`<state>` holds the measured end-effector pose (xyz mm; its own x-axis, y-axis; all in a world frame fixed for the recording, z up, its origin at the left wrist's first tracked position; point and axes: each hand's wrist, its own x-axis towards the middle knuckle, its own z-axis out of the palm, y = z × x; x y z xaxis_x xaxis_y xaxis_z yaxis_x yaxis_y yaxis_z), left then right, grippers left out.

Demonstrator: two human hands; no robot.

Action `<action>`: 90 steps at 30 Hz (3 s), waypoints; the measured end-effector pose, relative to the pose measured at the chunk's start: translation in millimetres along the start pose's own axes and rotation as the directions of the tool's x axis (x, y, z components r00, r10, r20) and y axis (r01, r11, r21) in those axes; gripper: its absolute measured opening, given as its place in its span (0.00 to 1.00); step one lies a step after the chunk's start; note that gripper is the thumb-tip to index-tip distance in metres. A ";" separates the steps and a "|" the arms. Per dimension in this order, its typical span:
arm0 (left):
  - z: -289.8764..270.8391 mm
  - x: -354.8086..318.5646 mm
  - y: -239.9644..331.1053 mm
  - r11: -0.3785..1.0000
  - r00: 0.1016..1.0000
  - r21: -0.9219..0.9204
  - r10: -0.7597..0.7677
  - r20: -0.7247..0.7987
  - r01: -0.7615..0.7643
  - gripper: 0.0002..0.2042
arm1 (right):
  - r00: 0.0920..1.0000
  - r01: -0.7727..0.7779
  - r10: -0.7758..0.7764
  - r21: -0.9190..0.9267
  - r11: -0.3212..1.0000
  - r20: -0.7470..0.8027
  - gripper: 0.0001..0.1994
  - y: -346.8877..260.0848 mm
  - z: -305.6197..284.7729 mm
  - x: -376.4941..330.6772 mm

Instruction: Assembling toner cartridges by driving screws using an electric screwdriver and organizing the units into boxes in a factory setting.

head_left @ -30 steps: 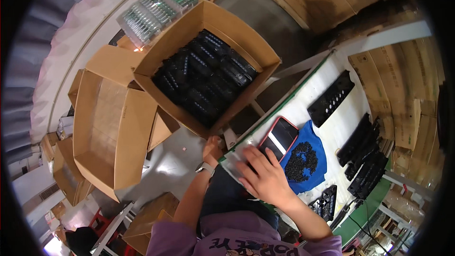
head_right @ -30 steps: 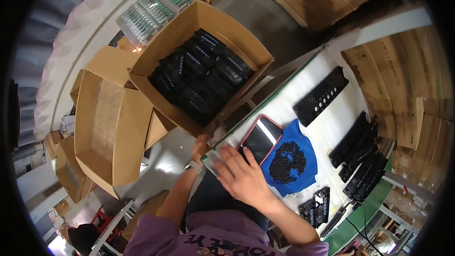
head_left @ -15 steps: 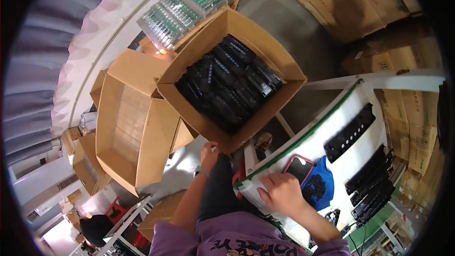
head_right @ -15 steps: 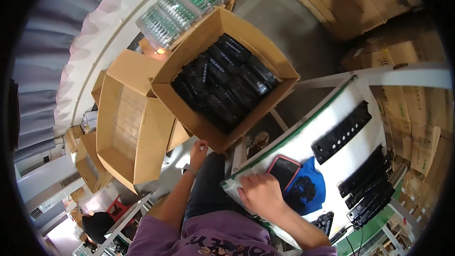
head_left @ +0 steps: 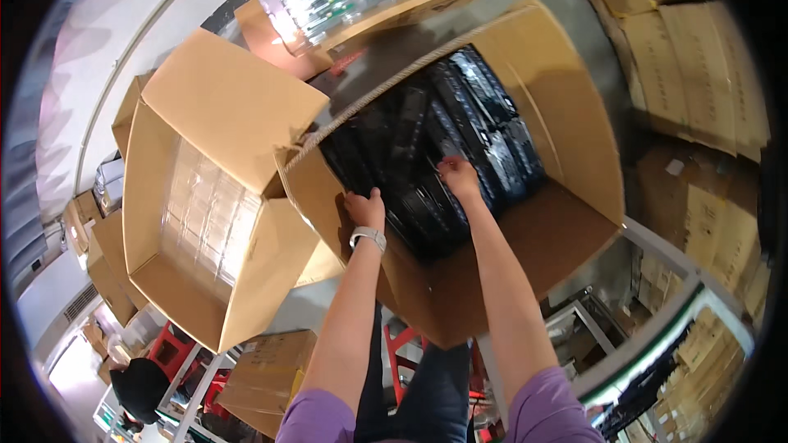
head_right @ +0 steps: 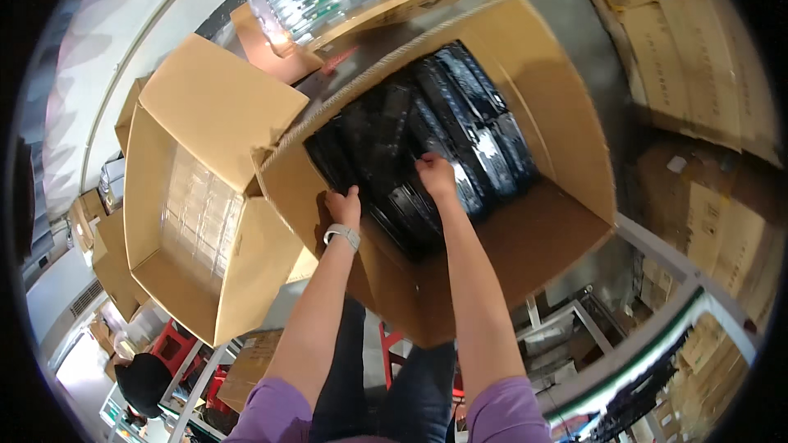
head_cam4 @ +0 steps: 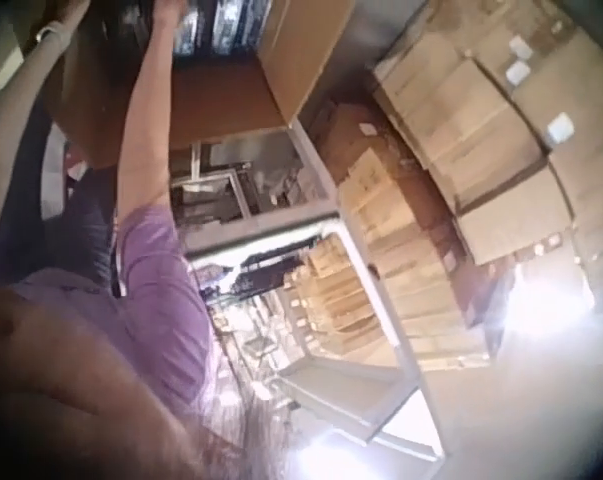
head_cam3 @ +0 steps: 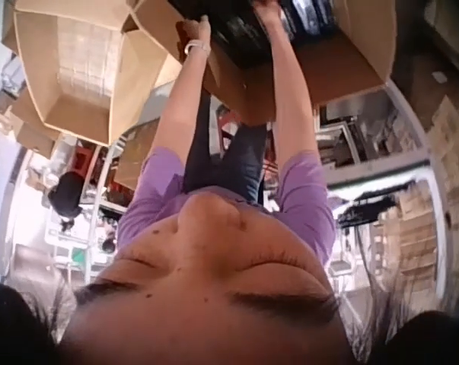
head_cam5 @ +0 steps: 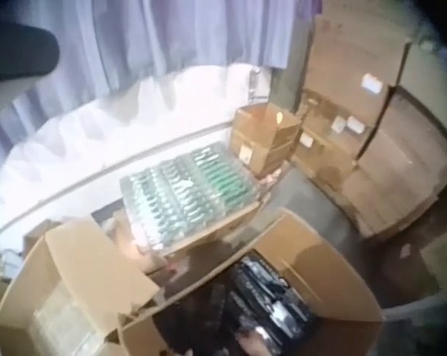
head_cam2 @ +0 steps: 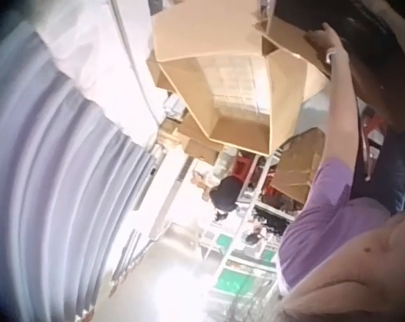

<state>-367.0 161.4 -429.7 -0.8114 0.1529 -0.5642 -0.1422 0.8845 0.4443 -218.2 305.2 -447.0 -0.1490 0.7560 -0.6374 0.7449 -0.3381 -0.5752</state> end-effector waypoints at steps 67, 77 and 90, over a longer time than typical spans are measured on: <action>27.8 111.2 -84.4 0.578 0.830 -0.635 -0.142 0.540 0.512 0.49 | 0.778 -0.010 -0.176 0.292 0.956 0.604 0.62 13.0 109.3 57.5; 15.8 88.8 -72.8 0.638 0.873 -0.645 -0.089 0.480 0.420 0.42 | 0.719 -0.133 -0.121 0.306 0.943 0.684 0.61 3.2 101.2 30.5; -69.4 11.0 12.2 0.725 0.828 -0.584 0.034 0.560 0.366 0.33 | 0.763 -0.084 -0.402 0.694 0.715 0.506 0.52 -71.0 23.6 -76.2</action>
<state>-417.0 143.3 -382.1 -0.3586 0.4038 -0.8416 -0.7310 0.4393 0.5222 -275.1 258.4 -369.6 -0.7422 0.4290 -0.5148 0.0940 -0.6939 -0.7139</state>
